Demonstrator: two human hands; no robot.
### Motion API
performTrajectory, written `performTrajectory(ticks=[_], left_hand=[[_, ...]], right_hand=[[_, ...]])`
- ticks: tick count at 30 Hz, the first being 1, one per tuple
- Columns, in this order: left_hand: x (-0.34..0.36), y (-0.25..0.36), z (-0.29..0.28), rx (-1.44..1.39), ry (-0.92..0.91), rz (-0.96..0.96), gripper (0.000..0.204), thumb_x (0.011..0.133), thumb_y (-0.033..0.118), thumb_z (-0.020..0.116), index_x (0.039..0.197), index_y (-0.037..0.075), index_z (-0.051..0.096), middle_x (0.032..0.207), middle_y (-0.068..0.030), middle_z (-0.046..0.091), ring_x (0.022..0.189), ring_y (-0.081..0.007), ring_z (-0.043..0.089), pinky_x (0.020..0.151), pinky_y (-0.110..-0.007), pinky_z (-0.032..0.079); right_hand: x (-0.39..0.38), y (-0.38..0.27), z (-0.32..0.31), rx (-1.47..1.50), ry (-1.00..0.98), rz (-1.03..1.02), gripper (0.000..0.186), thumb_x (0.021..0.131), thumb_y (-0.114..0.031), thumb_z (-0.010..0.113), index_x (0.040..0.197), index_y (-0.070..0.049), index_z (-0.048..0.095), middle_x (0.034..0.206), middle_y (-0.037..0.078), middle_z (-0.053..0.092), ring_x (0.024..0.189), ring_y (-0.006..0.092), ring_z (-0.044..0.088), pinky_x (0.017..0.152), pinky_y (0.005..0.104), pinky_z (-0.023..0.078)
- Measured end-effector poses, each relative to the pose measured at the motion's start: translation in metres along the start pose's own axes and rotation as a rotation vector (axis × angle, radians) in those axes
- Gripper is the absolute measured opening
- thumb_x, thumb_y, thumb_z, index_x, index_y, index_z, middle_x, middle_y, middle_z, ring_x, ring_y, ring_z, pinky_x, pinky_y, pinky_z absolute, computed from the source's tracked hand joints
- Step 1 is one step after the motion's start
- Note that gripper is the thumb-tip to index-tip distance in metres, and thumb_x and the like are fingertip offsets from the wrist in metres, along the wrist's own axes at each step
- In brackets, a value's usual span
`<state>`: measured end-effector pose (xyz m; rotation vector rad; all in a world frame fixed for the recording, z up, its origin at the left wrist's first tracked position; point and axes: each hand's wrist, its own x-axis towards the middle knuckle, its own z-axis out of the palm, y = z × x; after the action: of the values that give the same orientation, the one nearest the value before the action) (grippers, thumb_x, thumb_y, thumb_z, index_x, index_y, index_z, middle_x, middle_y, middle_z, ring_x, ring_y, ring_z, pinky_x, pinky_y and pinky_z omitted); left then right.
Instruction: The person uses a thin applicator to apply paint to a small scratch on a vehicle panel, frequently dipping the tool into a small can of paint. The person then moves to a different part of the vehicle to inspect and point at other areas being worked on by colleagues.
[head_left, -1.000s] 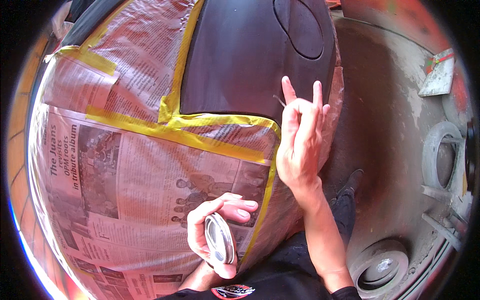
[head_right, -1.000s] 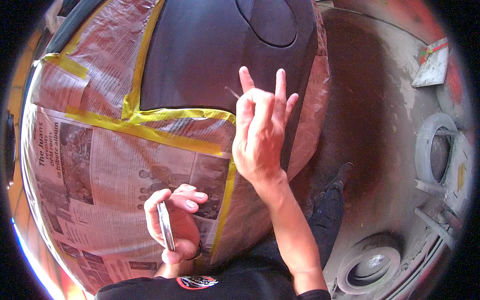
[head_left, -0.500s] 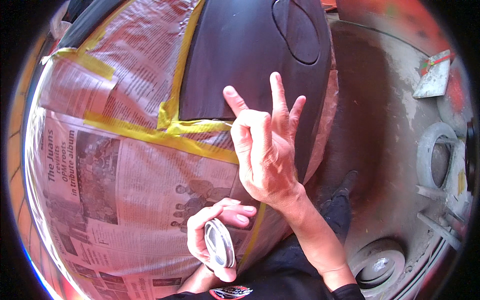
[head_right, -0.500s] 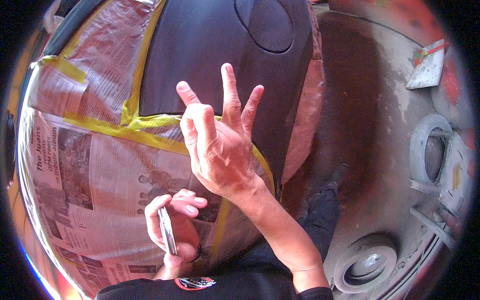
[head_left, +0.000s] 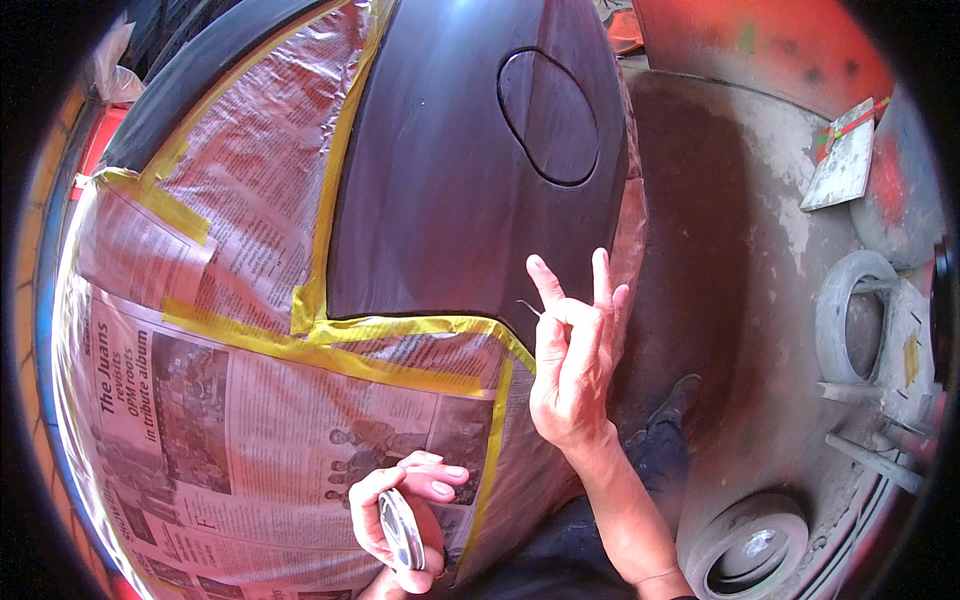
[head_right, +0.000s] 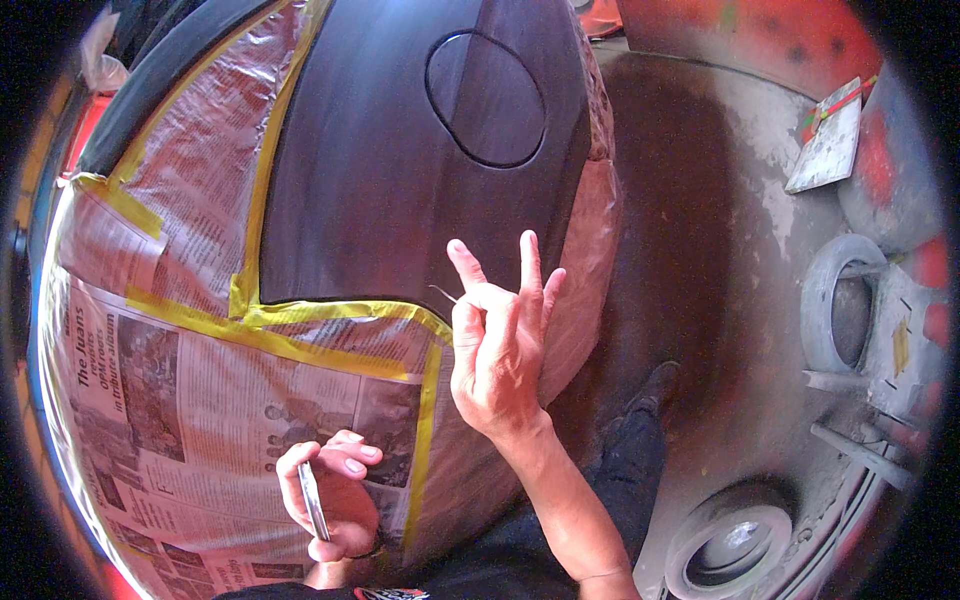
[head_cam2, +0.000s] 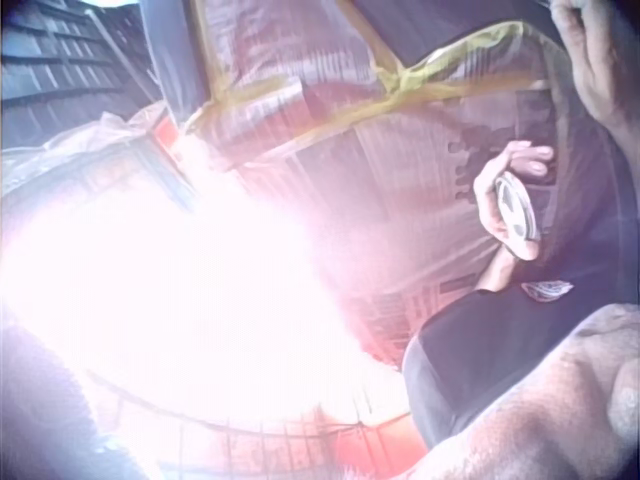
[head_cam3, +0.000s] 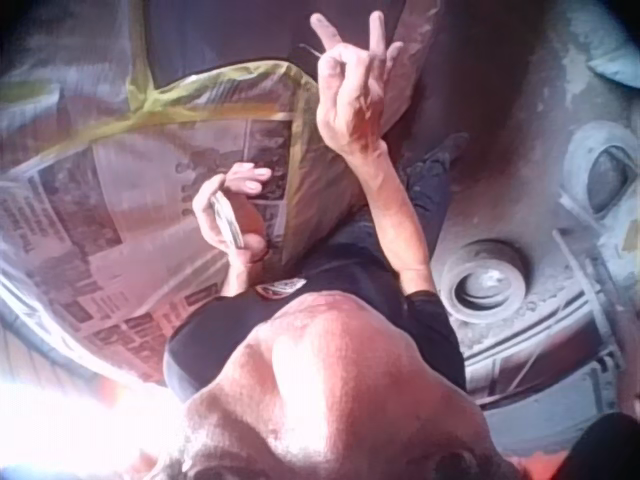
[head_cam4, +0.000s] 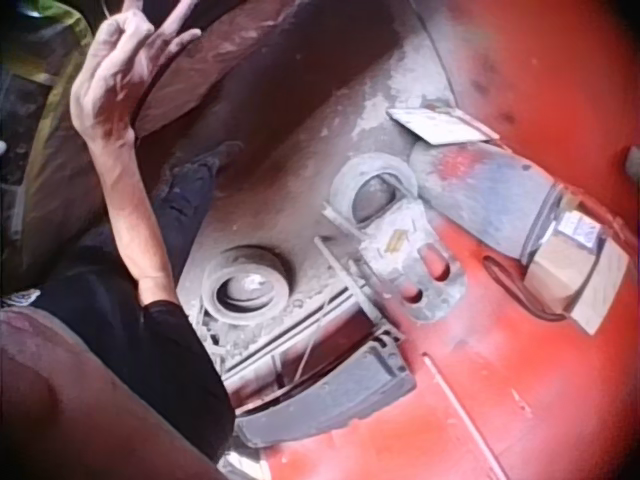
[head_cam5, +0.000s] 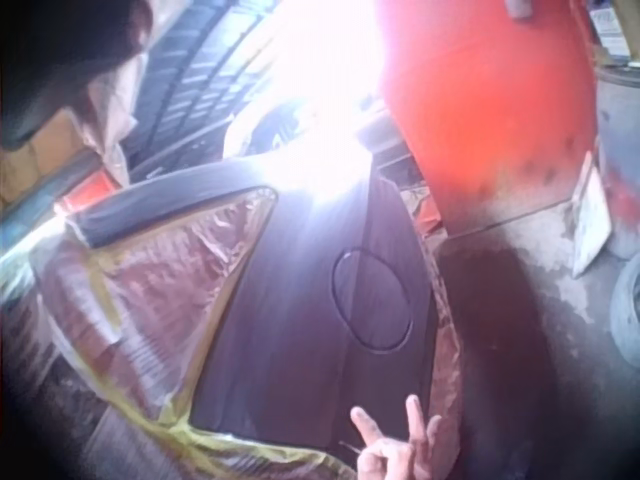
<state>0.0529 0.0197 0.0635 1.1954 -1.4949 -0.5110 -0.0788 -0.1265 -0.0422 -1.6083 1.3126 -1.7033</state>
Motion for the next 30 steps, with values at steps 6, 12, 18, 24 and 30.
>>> performTrajectory(ticks=[6,12,18,24,30], left_hand=[[0.007,0.004,0.004,-0.001,0.038,-0.038,0.113,0.083,0.092,0.063,0.144,-0.003,0.049,0.097,-0.0074,0.069,0.091,-0.0279,0.072,0.09,-0.048,0.05],[0.053,0.034,0.018,0.078,0.142,-0.148,0.113,0.086,0.091,0.06,0.144,-0.005,0.049,0.098,-0.0093,0.067,0.092,-0.0268,0.067,0.091,-0.047,0.052],[0.161,0.064,-0.026,0.16,0.202,0.048,0.104,0.1,0.085,0.04,0.153,-0.005,0.05,0.104,-0.0078,0.064,0.103,-0.0238,0.063,0.102,-0.044,0.049],[0.25,0.086,-0.077,0.099,0.106,0.035,0.09,0.106,0.072,0.048,0.154,-0.004,0.052,0.121,-0.0112,0.071,0.12,-0.0291,0.066,0.118,-0.049,0.043],[0.311,0.076,-0.06,0.48,0.165,0.066,0.092,0.104,0.071,0.054,0.152,-0.008,0.049,0.117,-0.0124,0.072,0.117,-0.0271,0.07,0.114,-0.046,0.049]], right_hand=[[0.017,0.015,-0.013,0.026,0.055,0.064,0.018,0.117,-0.024,0.041,0.117,-0.008,0.049,0.148,0.01,0.069,0.16,0.0464,0.03,0.127,0.073,0.009],[0.048,0.019,-0.03,-0.012,0.056,0.056,0.016,0.117,-0.023,0.041,0.117,-0.008,0.047,0.148,0.011,0.069,0.158,0.0453,0.034,0.127,0.0705,0.015],[0.077,0.027,-0.053,-0.048,-0.05,0.129,0.011,0.116,-0.018,0.041,0.118,-0.008,0.046,0.153,0.01,0.065,0.157,0.0456,0.036,0.127,0.0708,0.017],[0.108,0.026,-0.067,-0.069,-0.15,0.206,0.013,0.117,-0.021,0.041,0.119,-0.008,0.045,0.153,0.01,0.065,0.157,0.0476,0.035,0.127,0.0726,0.015],[0.139,0.036,-0.089,-0.091,-0.241,0.232,0.021,0.118,-0.03,0.04,0.117,-0.009,0.044,0.151,0.011,0.066,0.156,0.0468,0.037,0.127,0.0725,0.015]])
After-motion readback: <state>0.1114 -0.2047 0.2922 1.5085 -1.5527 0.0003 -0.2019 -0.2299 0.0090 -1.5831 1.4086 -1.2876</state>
